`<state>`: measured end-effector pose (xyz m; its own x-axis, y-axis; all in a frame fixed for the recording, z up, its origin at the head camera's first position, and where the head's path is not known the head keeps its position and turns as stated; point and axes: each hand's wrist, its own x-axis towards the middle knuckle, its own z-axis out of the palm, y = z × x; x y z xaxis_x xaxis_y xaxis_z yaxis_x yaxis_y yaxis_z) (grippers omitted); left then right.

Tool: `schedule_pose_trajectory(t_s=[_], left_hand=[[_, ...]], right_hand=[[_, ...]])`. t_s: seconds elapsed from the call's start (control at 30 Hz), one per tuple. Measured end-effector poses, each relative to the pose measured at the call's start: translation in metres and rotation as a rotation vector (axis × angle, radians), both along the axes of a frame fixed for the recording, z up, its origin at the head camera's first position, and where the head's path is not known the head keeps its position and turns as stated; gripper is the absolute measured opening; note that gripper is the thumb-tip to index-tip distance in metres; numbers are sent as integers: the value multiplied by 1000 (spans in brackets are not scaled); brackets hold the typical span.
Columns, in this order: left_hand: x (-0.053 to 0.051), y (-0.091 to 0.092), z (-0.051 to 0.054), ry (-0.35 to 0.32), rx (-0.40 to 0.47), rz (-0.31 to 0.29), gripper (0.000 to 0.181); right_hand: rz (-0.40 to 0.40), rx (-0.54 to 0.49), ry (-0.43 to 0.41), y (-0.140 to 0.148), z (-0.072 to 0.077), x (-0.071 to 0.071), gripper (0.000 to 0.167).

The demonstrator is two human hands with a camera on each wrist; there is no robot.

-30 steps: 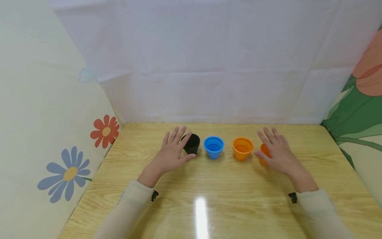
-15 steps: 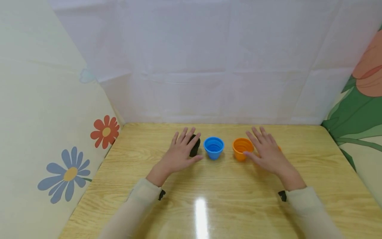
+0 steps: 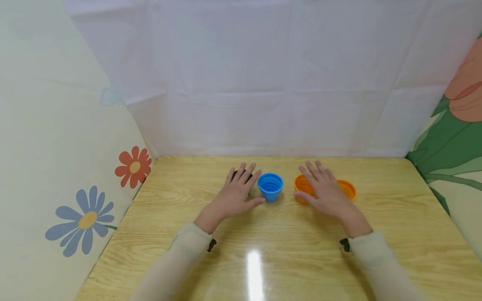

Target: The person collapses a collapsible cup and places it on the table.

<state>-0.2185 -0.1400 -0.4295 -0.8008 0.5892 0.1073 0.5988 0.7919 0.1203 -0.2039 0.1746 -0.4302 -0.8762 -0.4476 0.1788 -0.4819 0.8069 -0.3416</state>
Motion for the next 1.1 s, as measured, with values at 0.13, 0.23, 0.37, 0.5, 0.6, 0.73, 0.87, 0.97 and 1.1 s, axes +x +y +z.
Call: schedule_pose_trajectory(t_s=[0.13,0.23,0.37,0.5,0.6,0.73,0.87,0.97,1.1], left_hand=[[-2,6,2,-13,3,8,86],[-4,9,2,-26,-4,15,86],[-7,14,1,-35,-31,13,86],[-9,18,2,-36,-58,15,87],[-10,19,2,-32,-71,18,87],[-11,20,2,-26,-80,18,87],[-13,20,2,-18,-103,13,86],[-14,20,1,-12,-123,11,86],[-16,22,-1,-22,-145,14,86]], right_hand=[[8,0,-4,-7,-2,-2,78],[18,-9,0,-11,-2,-3,77],[29,-12,5,-17,-3,-5,77],[41,-4,4,-24,-4,-7,78],[45,11,1,-28,-4,-8,77],[54,23,-2,-34,-5,-9,78],[62,37,1,-38,-6,-10,77],[71,62,6,-42,-6,-11,77],[84,81,7,-47,-7,-12,77]])
